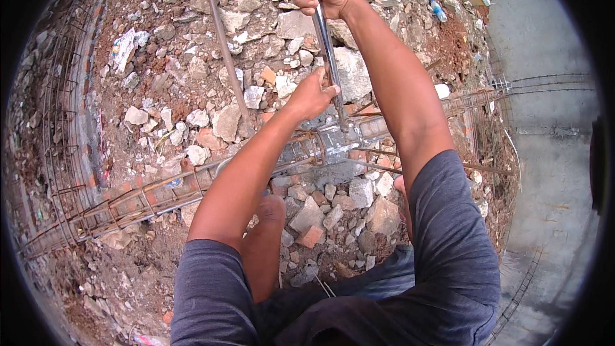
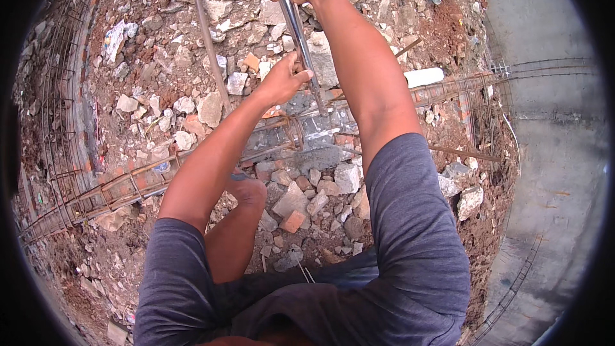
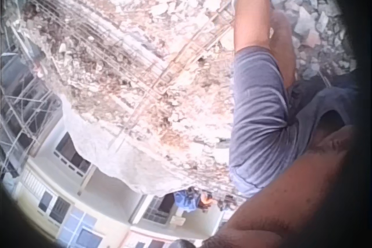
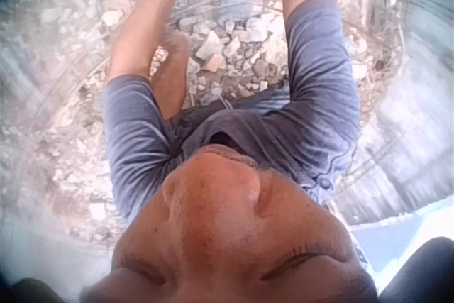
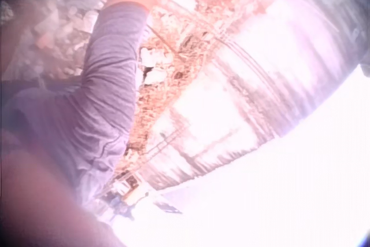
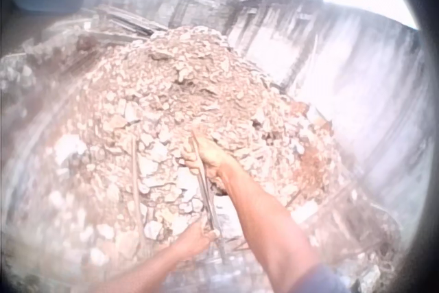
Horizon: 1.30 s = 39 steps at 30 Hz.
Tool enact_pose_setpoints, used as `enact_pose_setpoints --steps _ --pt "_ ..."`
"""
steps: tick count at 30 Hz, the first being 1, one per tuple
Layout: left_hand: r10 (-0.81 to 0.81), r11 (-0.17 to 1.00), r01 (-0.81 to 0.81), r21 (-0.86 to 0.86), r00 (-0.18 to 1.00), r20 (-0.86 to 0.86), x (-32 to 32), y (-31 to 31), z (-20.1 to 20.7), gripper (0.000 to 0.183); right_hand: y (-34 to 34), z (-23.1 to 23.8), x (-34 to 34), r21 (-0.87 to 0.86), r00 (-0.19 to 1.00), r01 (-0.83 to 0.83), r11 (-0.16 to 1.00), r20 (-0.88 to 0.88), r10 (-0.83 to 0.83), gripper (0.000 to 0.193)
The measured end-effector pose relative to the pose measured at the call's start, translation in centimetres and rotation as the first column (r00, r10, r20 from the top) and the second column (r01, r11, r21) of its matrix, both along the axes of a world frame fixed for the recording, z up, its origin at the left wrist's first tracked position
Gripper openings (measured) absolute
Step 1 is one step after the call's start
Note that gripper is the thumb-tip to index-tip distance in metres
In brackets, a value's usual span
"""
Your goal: The person uses a metal bar to bend and secure rebar ties on a rebar cage at a construction site. The person repeatedly twists the bar to tighten the wire ties around intersecting rebar rods, then moves to adjacent tie points to continue securing the cage.
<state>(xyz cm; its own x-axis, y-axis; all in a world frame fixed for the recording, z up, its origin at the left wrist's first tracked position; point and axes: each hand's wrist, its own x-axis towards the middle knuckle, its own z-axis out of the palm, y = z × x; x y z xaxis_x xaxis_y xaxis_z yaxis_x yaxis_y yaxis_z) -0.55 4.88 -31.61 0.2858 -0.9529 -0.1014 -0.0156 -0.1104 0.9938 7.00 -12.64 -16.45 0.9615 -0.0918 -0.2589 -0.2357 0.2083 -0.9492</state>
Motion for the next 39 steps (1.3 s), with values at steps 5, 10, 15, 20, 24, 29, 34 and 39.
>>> enact_pose_setpoints --steps 5,10,15,20,24,29,34,39 --pt "0.251 0.968 -0.251 -0.017 0.962 0.103 -1.9 -1.1 -0.2 0.054 0.3 -0.5 1.1 -0.502 0.907 0.368 0.783 0.006 -0.422 0.076" --pt "0.363 0.930 -0.368 0.008 0.919 0.155 -1.9 -2.6 0.6 0.048 -3.9 -4.0 2.2 -0.596 0.922 0.358 0.719 0.105 -0.373 0.081" --pt "0.397 0.899 -0.416 0.136 0.906 0.146 -1.1 -3.2 3.1 0.047 -3.7 -6.4 1.8 -0.776 0.943 0.273 0.568 0.098 -0.319 0.037" --pt "0.497 0.857 -0.510 0.073 0.856 0.144 -2.5 -4.8 2.0 0.038 -4.7 -7.1 0.8 -0.830 0.938 0.236 0.505 0.059 -0.341 0.030" --pt "0.456 0.872 -0.472 0.128 0.879 0.136 -2.6 -5.8 1.9 0.040 -6.3 -8.3 0.1 -0.800 0.909 0.304 0.518 0.081 -0.408 0.028" --pt "0.503 0.846 -0.524 0.100 0.846 0.179 -3.0 -5.9 2.0 0.033 -6.9 -8.0 -0.6 -0.841 0.899 0.258 0.476 0.029 -0.437 0.026" --pt "0.468 0.854 -0.499 0.149 0.861 0.199 -3.3 -6.2 2.1 0.043 -8.0 -9.8 -0.8 -0.722 0.889 0.370 0.584 0.093 -0.448 0.026" --pt "0.319 0.942 -0.315 0.118 0.948 -0.014 -4.6 -5.6 -0.2 0.073 -7.8 -12.5 -0.6 -0.491 0.817 0.549 0.677 0.144 -0.558 0.022"
